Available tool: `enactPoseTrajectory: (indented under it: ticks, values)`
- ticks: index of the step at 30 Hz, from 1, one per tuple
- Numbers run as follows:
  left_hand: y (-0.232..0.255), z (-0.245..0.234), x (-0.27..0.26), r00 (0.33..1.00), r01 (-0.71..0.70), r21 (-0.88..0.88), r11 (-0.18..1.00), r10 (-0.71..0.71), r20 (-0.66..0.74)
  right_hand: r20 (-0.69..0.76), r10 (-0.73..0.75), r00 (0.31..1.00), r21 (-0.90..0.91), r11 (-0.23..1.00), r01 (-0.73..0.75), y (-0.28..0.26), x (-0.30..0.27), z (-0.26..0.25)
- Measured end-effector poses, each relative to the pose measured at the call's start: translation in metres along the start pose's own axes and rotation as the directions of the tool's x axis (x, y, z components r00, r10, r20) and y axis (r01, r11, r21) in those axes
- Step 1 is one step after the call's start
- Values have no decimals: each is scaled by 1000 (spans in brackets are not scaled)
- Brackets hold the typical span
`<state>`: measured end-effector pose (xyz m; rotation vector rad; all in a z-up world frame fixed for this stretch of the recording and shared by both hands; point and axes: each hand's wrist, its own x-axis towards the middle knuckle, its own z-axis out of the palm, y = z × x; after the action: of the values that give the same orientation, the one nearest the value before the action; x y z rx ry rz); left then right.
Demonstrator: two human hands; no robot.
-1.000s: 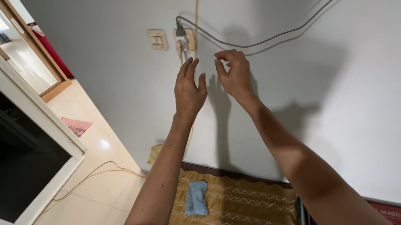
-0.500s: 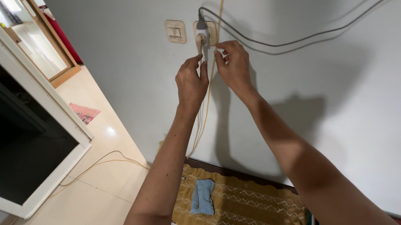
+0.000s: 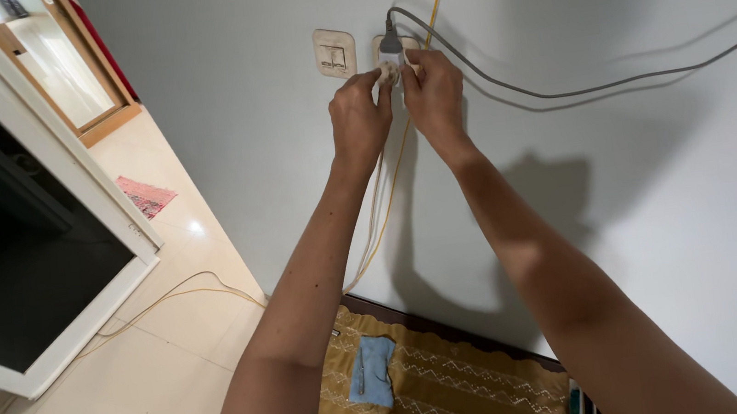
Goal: The person unplugs a wall-mounted fan, removes it from the wall, and places it on a desk. They then use a screwdriver to tighten screws on the fan's mounting bracket and reposition the fan on the desk.
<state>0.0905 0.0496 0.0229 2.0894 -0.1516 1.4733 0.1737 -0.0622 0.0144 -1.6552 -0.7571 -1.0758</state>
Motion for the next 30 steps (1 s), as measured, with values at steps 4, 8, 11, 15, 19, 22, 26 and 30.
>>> enactPoseTrajectory:
  ticks: [4, 8, 11, 15, 19, 22, 26, 30]
  values:
    - [-19, 9, 12, 999, -43, -37, 998, 44, 24, -9, 31, 999, 12, 999, -31, 1, 7, 11]
    - [-39, 16, 19, 986, -159, -98, 982, 162, 24, -17, 83, 996, -57, 995, -84, 2, 10, 23]
    - [-48, 18, 31, 975, -203, -143, 969, 213, 58, -70, 3, 998, -60, 998, -7, 8, 19, 35]
    - [-58, 30, 37, 946, -282, -206, 937, 308, 104, -121, -64, 991, -103, 993, 52, 30, 26, 47]
    - [-69, 44, 44, 934, -309, -179, 934, 334, 130, -108, -36, 994, -136, 990, 21, 39, 34, 54]
    - [-76, 48, 48, 927, -328, -194, 924, 355, 123, -92, 5, 996, -120, 993, -16, 35, 38, 58]
    - [-79, 50, 51, 934, -299, -211, 931, 331, 136, -87, 26, 996, -89, 995, -34, 29, 46, 59]
    - [-79, 50, 50, 947, -265, -252, 931, 301, 115, -88, 49, 995, -97, 994, -57, 24, 53, 61]
